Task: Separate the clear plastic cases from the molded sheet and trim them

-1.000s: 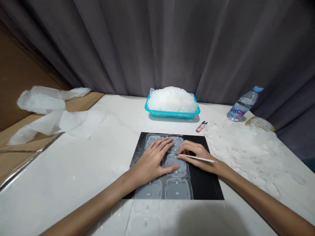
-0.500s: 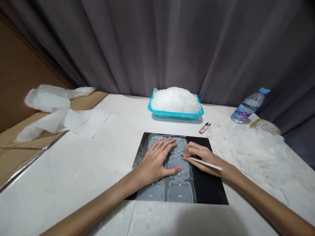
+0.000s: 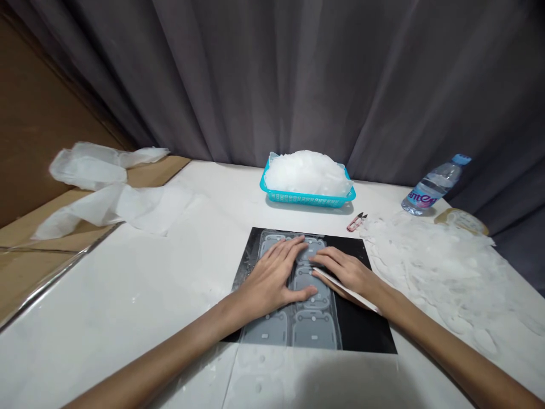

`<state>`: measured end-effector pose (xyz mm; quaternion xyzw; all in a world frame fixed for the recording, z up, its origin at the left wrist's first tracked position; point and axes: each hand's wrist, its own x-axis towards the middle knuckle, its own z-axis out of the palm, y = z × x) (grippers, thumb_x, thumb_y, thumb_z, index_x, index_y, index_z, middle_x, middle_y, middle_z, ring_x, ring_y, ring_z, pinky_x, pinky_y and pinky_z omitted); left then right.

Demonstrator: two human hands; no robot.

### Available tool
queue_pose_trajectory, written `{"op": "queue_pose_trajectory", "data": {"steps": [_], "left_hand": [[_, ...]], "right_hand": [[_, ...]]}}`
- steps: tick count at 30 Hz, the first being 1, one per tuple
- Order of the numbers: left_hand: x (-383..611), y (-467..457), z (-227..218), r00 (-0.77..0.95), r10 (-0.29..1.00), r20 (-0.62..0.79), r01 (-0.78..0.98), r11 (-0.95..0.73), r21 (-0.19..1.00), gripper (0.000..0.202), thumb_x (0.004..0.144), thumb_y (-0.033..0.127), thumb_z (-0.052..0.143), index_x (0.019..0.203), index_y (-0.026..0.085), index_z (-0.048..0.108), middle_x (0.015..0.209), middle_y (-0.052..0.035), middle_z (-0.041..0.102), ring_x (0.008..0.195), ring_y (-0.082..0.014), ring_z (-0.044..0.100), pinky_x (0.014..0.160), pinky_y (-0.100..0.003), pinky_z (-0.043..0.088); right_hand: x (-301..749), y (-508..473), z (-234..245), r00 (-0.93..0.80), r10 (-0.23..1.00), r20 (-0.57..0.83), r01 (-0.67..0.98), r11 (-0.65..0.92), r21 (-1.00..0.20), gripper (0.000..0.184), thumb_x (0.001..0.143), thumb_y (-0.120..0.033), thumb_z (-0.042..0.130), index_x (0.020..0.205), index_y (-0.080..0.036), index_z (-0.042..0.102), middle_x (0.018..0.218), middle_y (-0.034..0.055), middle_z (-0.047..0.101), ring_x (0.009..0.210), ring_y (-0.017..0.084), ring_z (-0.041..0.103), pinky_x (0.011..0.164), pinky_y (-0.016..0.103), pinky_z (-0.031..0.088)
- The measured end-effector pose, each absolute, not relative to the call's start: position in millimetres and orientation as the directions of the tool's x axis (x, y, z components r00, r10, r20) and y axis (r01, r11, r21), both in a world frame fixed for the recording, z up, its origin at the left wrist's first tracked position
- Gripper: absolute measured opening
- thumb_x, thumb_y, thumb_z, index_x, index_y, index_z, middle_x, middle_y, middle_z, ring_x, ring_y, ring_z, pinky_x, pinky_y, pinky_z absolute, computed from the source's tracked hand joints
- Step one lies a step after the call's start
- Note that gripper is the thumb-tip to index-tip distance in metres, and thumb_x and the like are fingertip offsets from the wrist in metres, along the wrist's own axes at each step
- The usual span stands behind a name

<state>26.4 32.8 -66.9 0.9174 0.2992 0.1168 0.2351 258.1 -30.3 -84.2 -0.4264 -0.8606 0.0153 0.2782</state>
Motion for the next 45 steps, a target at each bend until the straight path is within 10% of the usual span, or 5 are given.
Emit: {"op": "queue_pose_trajectory", "data": {"steps": [7,16,28,32,45], "left_hand": [[24,34,-73,0.771,0.633,0.068,0.503,-0.671,0.544,0.107,0.086,0.071,0.066,0.162,0.017,0.014,0.173,-0.0232,0.015,0.159,-0.0377,0.021,0.125,-0.056,0.030],[24,39,-70,0.770,0.636,-0.052,0.543,-0.611,0.576,0.115,0.087,0.075,0.060,0.166,0.015,0.003,0.175,-0.0214,0.011,0.160,-0.0381,0.014,0.128,-0.055,0.023],[16,38,-60,0.739,0.673,0.044,0.240,-0.324,0.915,0.062,0.084,0.050,0.081,0.138,0.027,0.059,0.133,-0.0084,0.065,0.123,-0.0293,0.060,0.107,-0.043,0.046],[19,42,-61,0.783,0.620,-0.050,0.204,-0.180,0.962,0.031,0.093,0.048,0.070,0.096,0.018,0.074,0.086,-0.0020,0.069,0.082,-0.0195,0.064,0.076,-0.030,0.050],[19,45,-63,0.780,0.621,-0.082,0.194,-0.115,0.974,0.026,0.091,0.045,0.075,0.097,0.019,0.078,0.088,-0.0015,0.073,0.074,-0.0144,0.061,0.067,-0.025,0.045]], "right_hand": [[252,-25,-85,-0.442,0.741,0.505,0.687,0.642,-0.341,0.020,0.106,-0.027,0.051,0.110,-0.020,0.069,0.103,0.0106,0.074,0.094,0.023,0.072,0.086,0.035,0.060],[376,26,-25,0.421,0.681,0.599,0.739,0.126,-0.662,0.023,0.097,-0.033,0.054,0.086,-0.018,0.067,0.070,0.0025,0.061,0.065,0.019,0.057,0.062,0.031,0.045],[269,-11,-23,-0.367,0.930,-0.027,0.251,0.071,-0.965,0.029,0.095,-0.044,0.068,0.100,-0.017,0.077,0.064,-0.0011,0.061,0.056,0.012,0.056,0.054,0.025,0.042],[265,-11,-41,-0.387,0.918,-0.083,0.104,-0.046,-0.993,0.031,0.093,-0.044,0.071,0.102,-0.016,0.078,0.064,-0.0022,0.059,0.054,0.010,0.053,0.053,0.024,0.044],[273,-10,-81,0.008,1.000,-0.026,-0.131,-0.024,-0.991,0.029,0.090,-0.047,0.074,0.103,-0.021,0.075,0.069,-0.0043,0.052,0.054,0.007,0.044,0.047,0.020,0.037]]}}
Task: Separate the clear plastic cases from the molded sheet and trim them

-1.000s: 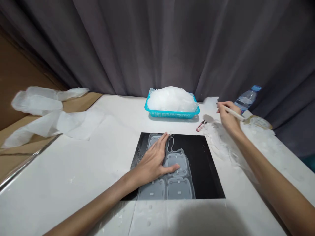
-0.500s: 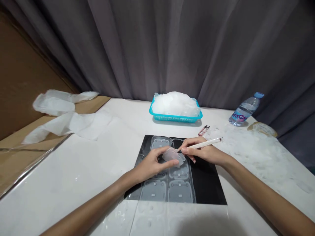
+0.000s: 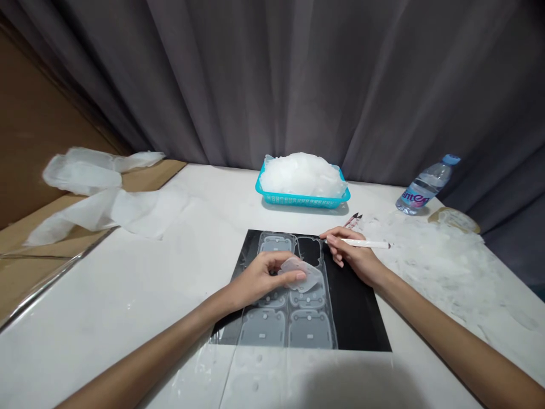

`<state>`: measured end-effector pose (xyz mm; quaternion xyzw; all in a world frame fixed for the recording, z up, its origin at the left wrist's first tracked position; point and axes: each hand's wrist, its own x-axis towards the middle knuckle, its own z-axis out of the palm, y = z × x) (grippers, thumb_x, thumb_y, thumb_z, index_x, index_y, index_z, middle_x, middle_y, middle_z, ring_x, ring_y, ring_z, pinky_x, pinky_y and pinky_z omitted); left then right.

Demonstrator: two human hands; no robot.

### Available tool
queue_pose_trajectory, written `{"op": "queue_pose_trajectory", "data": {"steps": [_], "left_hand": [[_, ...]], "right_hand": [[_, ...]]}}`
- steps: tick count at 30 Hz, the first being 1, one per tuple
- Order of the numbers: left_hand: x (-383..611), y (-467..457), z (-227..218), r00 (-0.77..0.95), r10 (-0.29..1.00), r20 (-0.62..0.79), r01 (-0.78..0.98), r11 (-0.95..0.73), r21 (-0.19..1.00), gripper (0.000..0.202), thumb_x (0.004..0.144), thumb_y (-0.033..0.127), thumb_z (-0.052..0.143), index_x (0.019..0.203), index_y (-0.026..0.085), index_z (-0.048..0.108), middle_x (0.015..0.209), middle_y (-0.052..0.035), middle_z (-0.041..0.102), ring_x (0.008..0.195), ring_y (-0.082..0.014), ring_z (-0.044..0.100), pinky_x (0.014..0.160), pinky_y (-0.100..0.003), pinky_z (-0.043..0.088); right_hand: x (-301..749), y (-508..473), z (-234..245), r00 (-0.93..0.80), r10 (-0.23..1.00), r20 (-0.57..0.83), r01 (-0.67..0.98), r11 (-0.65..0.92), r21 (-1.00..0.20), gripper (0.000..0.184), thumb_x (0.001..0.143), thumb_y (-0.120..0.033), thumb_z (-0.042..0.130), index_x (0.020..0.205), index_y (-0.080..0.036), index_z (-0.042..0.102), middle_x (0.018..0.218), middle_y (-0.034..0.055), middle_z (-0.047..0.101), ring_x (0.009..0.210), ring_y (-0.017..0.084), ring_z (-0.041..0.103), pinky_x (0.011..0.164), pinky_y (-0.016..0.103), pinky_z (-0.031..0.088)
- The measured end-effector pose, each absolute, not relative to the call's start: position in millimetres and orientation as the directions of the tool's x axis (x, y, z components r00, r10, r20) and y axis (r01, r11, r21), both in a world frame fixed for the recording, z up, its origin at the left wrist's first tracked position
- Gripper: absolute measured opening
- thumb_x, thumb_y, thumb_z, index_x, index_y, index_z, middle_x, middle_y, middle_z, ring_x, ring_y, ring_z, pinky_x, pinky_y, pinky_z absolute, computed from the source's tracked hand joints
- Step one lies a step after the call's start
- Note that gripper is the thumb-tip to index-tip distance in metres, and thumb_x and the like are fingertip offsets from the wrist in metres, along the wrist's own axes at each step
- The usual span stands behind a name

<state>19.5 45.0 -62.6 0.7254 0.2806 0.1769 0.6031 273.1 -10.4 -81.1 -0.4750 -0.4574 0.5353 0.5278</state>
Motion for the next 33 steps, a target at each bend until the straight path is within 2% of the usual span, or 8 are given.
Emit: {"op": "queue_pose_trajectory", "data": {"steps": [2,5,10,13,16,21,29,33], "left_hand": [[20,45,-60,0.770,0.634,-0.069,0.204,-0.142,0.969,0.025,0.090,0.043,0.076,0.099,0.021,0.080,0.093,-0.0026,0.076,0.074,-0.0142,0.060,0.066,-0.025,0.043],[20,46,-56,0.769,0.637,-0.046,0.214,-0.190,0.958,0.023,0.090,0.042,0.077,0.099,0.022,0.083,0.100,-0.0045,0.080,0.078,-0.0158,0.064,0.067,-0.025,0.044],[21,45,-55,0.810,0.586,-0.022,0.135,-0.149,0.980,0.021,0.093,0.038,0.074,0.105,0.023,0.082,0.111,-0.0063,0.080,0.098,-0.0216,0.071,0.083,-0.029,0.052],[22,44,-56,0.769,0.638,-0.045,0.109,-0.061,0.992,0.021,0.093,0.038,0.074,0.102,0.021,0.081,0.101,-0.0050,0.078,0.092,-0.0193,0.070,0.080,-0.028,0.054],[24,45,-57,0.740,0.668,-0.075,0.048,0.059,0.997,0.028,0.096,0.043,0.068,0.109,0.019,0.077,0.095,-0.0041,0.075,0.082,-0.0170,0.069,0.073,-0.027,0.058],[26,52,-59,0.728,0.671,-0.143,0.034,0.173,0.984,0.041,0.102,0.049,0.057,0.119,0.016,0.073,0.096,-0.0094,0.079,0.083,-0.0212,0.075,0.073,-0.030,0.061],[25,56,-61,0.731,0.659,-0.178,0.005,0.256,0.967,0.052,0.104,0.053,0.049,0.121,0.010,0.072,0.106,-0.0184,0.081,0.084,-0.0253,0.079,0.070,-0.032,0.061],[25,55,-58,0.752,0.633,-0.186,0.002,0.280,0.960,0.067,0.104,0.063,0.039,0.119,0.007,0.072,0.107,-0.0213,0.081,0.088,-0.0282,0.079,0.072,-0.034,0.062]], "right_hand": [[271,-10,-82,0.085,0.996,-0.003,-0.094,0.005,-0.996,0.030,0.090,-0.048,0.073,0.104,-0.022,0.074,0.071,-0.0047,0.052,0.054,0.007,0.043,0.047,0.020,0.036],[267,-12,-81,0.092,0.996,-0.001,-0.013,0.000,-1.000,0.033,0.089,-0.050,0.073,0.104,-0.021,0.074,0.070,-0.0042,0.054,0.055,0.008,0.046,0.048,0.021,0.038],[265,-13,-76,0.020,1.000,-0.012,0.123,-0.014,-0.992,0.034,0.089,-0.051,0.072,0.099,-0.019,0.076,0.069,-0.0020,0.059,0.057,0.010,0.049,0.050,0.023,0.037],[264,-13,-75,0.012,1.000,-0.012,0.164,-0.014,-0.986,0.036,0.091,-0.053,0.069,0.101,-0.018,0.074,0.069,-0.0020,0.059,0.058,0.010,0.049,0.052,0.023,0.037],[264,-14,-76,0.012,1.000,-0.015,0.187,-0.017,-0.982,0.038,0.093,-0.054,0.067,0.103,-0.018,0.072,0.070,-0.0018,0.059,0.060,0.011,0.051,0.053,0.024,0.039],[264,-14,-78,0.000,1.000,-0.018,0.198,-0.018,-0.980,0.040,0.097,-0.057,0.060,0.107,-0.019,0.070,0.073,-0.0015,0.060,0.060,0.011,0.051,0.054,0.024,0.040],[263,-14,-80,-0.005,1.000,-0.023,0.213,-0.022,-0.977,0.041,0.098,-0.058,0.059,0.108,-0.019,0.069,0.075,-0.0013,0.060,0.061,0.011,0.052,0.055,0.024,0.039],[261,-14,-79,0.004,1.000,-0.019,0.226,-0.019,-0.974,0.043,0.096,-0.060,0.060,0.107,-0.019,0.070,0.074,-0.0011,0.060,0.062,0.012,0.052,0.055,0.025,0.039]]}}
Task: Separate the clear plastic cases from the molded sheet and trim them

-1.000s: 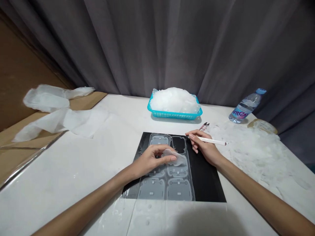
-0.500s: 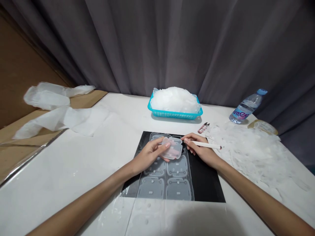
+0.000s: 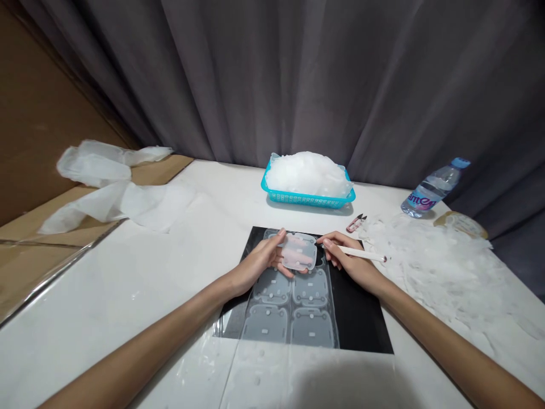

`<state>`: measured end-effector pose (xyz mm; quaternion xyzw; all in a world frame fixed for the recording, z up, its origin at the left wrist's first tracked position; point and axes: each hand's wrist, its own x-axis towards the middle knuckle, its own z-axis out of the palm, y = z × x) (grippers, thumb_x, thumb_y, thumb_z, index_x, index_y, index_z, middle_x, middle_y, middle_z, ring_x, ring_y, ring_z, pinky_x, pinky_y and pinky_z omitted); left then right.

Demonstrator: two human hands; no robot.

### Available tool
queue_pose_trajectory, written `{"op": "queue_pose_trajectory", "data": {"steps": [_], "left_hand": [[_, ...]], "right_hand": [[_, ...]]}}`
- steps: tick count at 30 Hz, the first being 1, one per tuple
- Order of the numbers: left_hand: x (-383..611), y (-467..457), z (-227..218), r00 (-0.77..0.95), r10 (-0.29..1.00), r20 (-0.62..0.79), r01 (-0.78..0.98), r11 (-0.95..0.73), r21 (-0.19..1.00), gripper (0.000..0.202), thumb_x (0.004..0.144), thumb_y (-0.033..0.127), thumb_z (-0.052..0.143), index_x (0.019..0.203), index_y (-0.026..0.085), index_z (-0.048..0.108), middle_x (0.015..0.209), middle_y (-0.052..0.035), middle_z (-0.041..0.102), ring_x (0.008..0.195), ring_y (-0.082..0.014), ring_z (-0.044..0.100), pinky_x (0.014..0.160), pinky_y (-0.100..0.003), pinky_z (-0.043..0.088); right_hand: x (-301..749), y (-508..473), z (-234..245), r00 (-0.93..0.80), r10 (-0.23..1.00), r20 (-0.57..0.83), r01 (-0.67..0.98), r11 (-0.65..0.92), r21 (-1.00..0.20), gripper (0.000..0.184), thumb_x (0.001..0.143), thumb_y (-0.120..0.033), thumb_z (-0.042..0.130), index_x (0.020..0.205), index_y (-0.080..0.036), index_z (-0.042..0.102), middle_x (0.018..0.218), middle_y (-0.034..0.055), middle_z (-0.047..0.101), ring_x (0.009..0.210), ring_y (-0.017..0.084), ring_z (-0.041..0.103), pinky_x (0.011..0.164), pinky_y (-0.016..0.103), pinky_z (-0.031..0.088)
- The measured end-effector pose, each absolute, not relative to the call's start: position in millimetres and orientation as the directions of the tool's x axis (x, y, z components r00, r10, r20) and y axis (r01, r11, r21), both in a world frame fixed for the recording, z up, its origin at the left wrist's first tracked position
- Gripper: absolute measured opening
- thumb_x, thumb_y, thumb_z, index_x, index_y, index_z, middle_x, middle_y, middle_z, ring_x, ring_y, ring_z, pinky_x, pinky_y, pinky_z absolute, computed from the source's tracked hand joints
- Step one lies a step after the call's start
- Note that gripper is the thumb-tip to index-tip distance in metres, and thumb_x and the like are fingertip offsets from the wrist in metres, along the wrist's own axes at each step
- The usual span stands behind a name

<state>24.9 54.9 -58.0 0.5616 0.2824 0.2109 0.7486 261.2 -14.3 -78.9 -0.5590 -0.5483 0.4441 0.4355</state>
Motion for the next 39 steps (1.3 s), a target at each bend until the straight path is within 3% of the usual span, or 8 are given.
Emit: {"op": "queue_pose_trajectory", "data": {"steps": [13,18,22,25,27,29,32,39], "left_hand": [[19,56,-62,0.747,0.644,-0.165,-0.056,0.309,0.949,0.079,0.100,0.075,0.030,0.142,0.015,0.057,0.120,-0.0217,0.077,0.093,-0.0304,0.080,0.068,-0.032,0.061],[14,61,-69,0.736,0.659,-0.156,-0.082,0.315,0.946,0.075,0.101,0.073,0.030,0.153,0.023,0.047,0.144,-0.0232,0.064,0.107,-0.0352,0.076,0.063,-0.035,0.063],[16,84,-50,0.613,0.790,0.028,-0.104,0.045,0.994,0.069,0.103,0.068,0.031,0.164,0.034,0.025,0.167,-0.0158,0.039,0.136,-0.0373,0.059,0.077,-0.041,0.065],[24,116,-26,0.468,0.841,0.272,0.127,-0.368,0.921,0.070,0.105,0.065,0.020,0.167,0.034,0.010,0.175,-0.0121,0.020,0.144,-0.0354,0.050,0.098,-0.049,0.059],[31,141,-16,0.438,0.837,0.329,0.221,-0.455,0.862,0.075,0.104,0.067,0.027,0.167,0.034,0.003,0.177,-0.0082,0.005,0.156,-0.0350,0.031,0.116,-0.052,0.045],[39,162,-17,0.430,0.827,0.362,0.319,-0.514,0.796,0.087,0.098,0.070,0.043,0.167,0.029,0.010,0.178,-0.0095,0.000,0.161,-0.0359,0.010,0.127,-0.056,0.023],[48,178,-35,0.426,0.825,0.372,0.455,-0.550,0.700,0.095,0.090,0.077,0.053,0.163,0.021,0.029,0.176,-0.0173,0.009,0.160,-0.0437,0.003,0.126,-0.065,0.009],[40,172,-65,0.444,0.799,0.405,0.605,-0.601,0.521,0.078,0.100,0.069,0.042,0.159,0.018,0.036,0.166,-0.0225,0.034,0.157,-0.0423,0.020,0.123,-0.064,0.021]], "right_hand": [[259,-12,-84,0.018,1.000,-0.006,0.265,-0.010,-0.964,0.044,0.096,-0.063,0.058,0.106,-0.021,0.069,0.075,-0.0002,0.061,0.065,0.015,0.054,0.058,0.028,0.039],[254,-9,-89,0.005,1.000,0.025,0.275,0.022,-0.961,0.043,0.098,-0.062,0.056,0.104,-0.021,0.069,0.074,0.0002,0.063,0.066,0.017,0.057,0.062,0.029,0.041],[250,-7,-90,-0.008,0.998,0.055,0.286,0.055,-0.956,0.042,0.099,-0.061,0.055,0.104,-0.022,0.069,0.076,0.0007,0.064,0.070,0.018,0.059,0.066,0.030,0.043],[247,-7,-86,-0.008,0.998,0.059,0.290,0.059,-0.955,0.043,0.098,-0.062,0.053,0.101,-0.021,0.069,0.076,0.0006,0.064,0.070,0.018,0.060,0.065,0.029,0.044],[246,-8,-85,-0.008,0.998,0.059,0.292,0.059,-0.955,0.044,0.098,-0.062,0.054,0.101,-0.021,0.069,0.075,0.0005,0.064,0.070,0.018,0.060,0.065,0.029,0.044],[246,-8,-84,-0.009,0.998,0.060,0.295,0.060,-0.954,0.044,0.098,-0.063,0.053,0.102,-0.022,0.069,0.075,0.0006,0.064,0.070,0.018,0.061,0.065,0.029,0.043],[247,-7,-87,-0.014,0.998,0.064,0.299,0.065,-0.952,0.045,0.098,-0.064,0.053,0.101,-0.022,0.069,0.076,0.0010,0.065,0.070,0.019,0.061,0.065,0.029,0.043],[247,-7,-88,-0.023,0.997,0.078,0.313,0.081,-0.946,0.042,0.099,-0.061,0.053,0.100,-0.022,0.070,0.076,0.0011,0.065,0.070,0.019,0.060,0.066,0.030,0.042]]}}
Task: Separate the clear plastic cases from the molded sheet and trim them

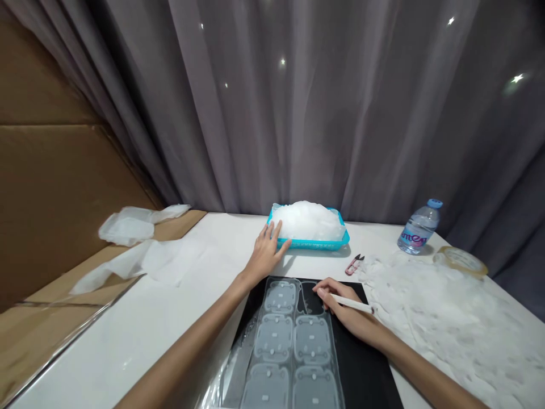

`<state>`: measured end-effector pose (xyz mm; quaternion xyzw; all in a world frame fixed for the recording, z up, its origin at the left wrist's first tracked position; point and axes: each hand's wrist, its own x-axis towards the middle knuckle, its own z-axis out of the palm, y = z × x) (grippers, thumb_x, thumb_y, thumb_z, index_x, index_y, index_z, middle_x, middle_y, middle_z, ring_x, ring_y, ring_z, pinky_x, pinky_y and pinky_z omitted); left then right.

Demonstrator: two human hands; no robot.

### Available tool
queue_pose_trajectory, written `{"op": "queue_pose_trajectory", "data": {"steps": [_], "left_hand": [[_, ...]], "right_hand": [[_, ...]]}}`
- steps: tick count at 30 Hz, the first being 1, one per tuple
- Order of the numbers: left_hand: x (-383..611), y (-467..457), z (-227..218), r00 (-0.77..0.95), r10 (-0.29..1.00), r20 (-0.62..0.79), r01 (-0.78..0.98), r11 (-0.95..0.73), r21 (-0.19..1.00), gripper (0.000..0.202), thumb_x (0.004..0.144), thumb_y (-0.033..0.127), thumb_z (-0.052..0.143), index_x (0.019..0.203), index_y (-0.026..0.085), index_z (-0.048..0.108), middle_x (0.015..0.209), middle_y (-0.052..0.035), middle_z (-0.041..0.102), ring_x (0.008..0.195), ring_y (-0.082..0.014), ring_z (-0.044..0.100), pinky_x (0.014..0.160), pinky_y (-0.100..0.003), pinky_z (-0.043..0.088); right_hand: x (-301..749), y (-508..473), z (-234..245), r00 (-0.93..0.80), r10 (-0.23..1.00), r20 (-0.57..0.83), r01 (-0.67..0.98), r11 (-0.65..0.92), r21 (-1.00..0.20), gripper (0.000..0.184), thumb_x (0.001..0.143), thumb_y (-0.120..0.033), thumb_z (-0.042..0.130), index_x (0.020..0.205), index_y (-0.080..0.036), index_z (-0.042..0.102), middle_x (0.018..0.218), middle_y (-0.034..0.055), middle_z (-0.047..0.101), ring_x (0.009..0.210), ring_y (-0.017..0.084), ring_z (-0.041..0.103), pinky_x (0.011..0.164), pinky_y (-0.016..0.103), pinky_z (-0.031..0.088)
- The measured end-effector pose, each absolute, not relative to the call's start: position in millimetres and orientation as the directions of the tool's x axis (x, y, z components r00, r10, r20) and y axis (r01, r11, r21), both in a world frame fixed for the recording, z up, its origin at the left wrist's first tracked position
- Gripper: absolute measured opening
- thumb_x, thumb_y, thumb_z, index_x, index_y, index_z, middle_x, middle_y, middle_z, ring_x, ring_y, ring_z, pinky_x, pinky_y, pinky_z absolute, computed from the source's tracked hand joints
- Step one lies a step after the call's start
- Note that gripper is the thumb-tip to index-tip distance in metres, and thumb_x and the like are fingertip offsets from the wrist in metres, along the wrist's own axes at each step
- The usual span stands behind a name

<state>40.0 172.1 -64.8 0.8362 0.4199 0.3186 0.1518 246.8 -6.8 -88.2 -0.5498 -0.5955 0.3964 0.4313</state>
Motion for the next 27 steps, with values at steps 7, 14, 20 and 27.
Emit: {"op": "queue_pose_trajectory", "data": {"steps": [7,14,20,27], "left_hand": [[24,143,-51,0.491,0.760,0.427,0.613,-0.649,0.450,0.064,0.103,0.051,0.050,0.156,0.017,0.037,0.163,-0.0225,0.034,0.155,-0.0404,0.022,0.123,-0.061,0.022],[-31,71,-41,0.754,0.640,0.151,0.467,-0.683,0.561,0.053,0.094,0.056,0.066,0.140,0.030,0.055,0.141,-0.0081,0.061,0.132,-0.0307,0.056,0.111,-0.044,0.048],[-38,62,-53,0.793,0.606,0.065,0.441,-0.645,0.624,0.065,0.092,0.061,0.067,0.147,0.030,0.050,0.150,-0.0095,0.054,0.140,-0.0349,0.047,0.117,-0.051,0.041],[-37,61,-64,0.812,0.573,0.110,0.414,-0.699,0.582,0.061,0.097,0.061,0.059,0.148,0.030,0.047,0.157,-0.0105,0.050,0.147,-0.0324,0.043,0.119,-0.050,0.038]], "right_hand": [[249,-10,-88,-0.004,0.996,0.085,0.313,0.082,-0.946,0.041,0.099,-0.060,0.054,0.102,-0.022,0.070,0.075,0.0011,0.064,0.069,0.019,0.060,0.065,0.030,0.043],[249,-14,-85,0.062,0.994,0.088,0.311,0.065,-0.948,0.035,0.096,-0.055,0.062,0.104,-0.021,0.066,0.077,0.0011,0.067,0.068,0.017,0.062,0.063,0.028,0.045],[222,-17,-64,-0.155,0.981,0.116,0.389,0.168,-0.906,0.024,0.097,-0.046,0.066,0.095,-0.023,0.068,0.086,0.0005,0.071,0.076,0.017,0.064,0.070,0.027,0.048],[207,-4,-66,-0.424,0.867,0.262,0.519,0.469,-0.714,0.009,0.101,-0.031,0.064,0.096,-0.024,0.066,0.102,0.0018,0.068,0.103,0.020,0.060,0.096,0.035,0.045]]}}
